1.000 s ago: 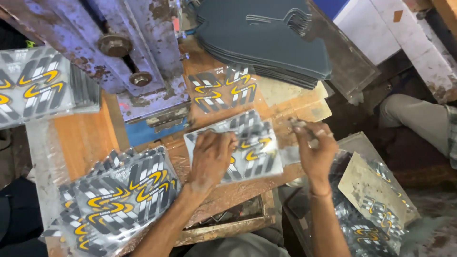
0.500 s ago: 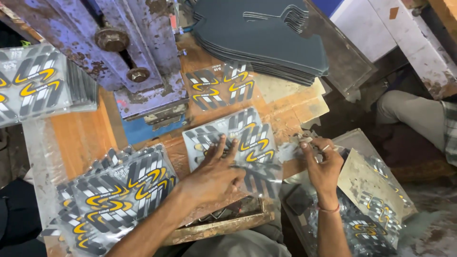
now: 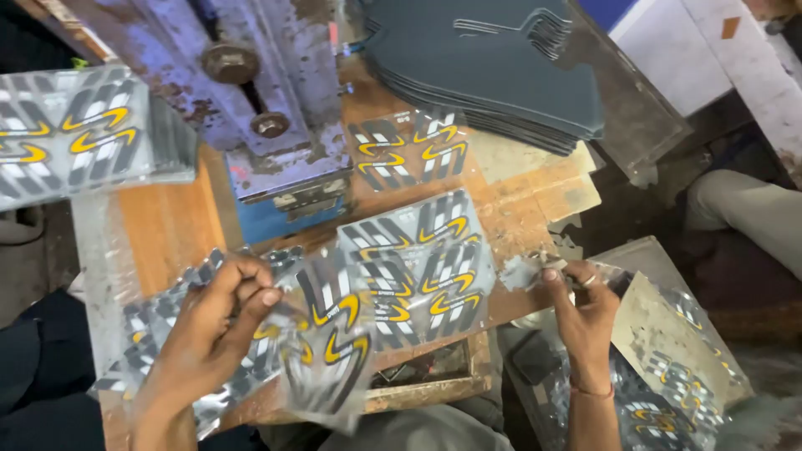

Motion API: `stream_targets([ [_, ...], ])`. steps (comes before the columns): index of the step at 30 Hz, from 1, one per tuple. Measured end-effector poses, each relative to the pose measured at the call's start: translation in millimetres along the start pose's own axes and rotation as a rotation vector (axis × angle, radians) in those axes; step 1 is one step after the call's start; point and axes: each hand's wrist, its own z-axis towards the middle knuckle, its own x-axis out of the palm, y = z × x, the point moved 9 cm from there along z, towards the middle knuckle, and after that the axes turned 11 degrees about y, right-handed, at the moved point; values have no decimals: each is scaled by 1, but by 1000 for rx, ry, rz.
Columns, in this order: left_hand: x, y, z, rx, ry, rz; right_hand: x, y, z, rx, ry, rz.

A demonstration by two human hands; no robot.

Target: The person cleans a stack of transparent plastic sheets featuring a yellow and black graphic design using a white cloth. They wipe the surface of each sheet individually and then stack them on the table. The person also briefly handles a clear plastic bottle before resuming the cleaning process.

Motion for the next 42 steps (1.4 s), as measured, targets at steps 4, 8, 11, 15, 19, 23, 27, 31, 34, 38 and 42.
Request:
stream_targets([
  [4,-22,22,-10,-17,121,106,17,36,-8,-129,57,-26],
  [8,-35,54,-17,-217,-56,637,22,44,-17,-129,88,11],
  [11,7,-1,-3,145,-360,705,36,55,-17,-172,138,40],
  [15,94,-83,23,486,-252,623,50,63,-17,-211,164,-84],
  [19,116,-76,66,372,-116,637,40,64,-21,-240,150,-108],
  [23,114,-61,89,334,-70,558,22,43,-26,-136,116,-83],
  [27,110,-35,128,103,100,485,17,33,-25,-78,82,-79],
  [31,98,-43,154,282,-13,572,24,44,-14,-87,90,-14],
  [34,106,-56,156,529,-28,605,34,65,-6,-158,138,-45],
  [38,108,-75,142,462,53,603,53,100,10,-275,174,-223],
  [42,108,-69,123,401,-178,665,87,126,26,-358,251,-262],
])
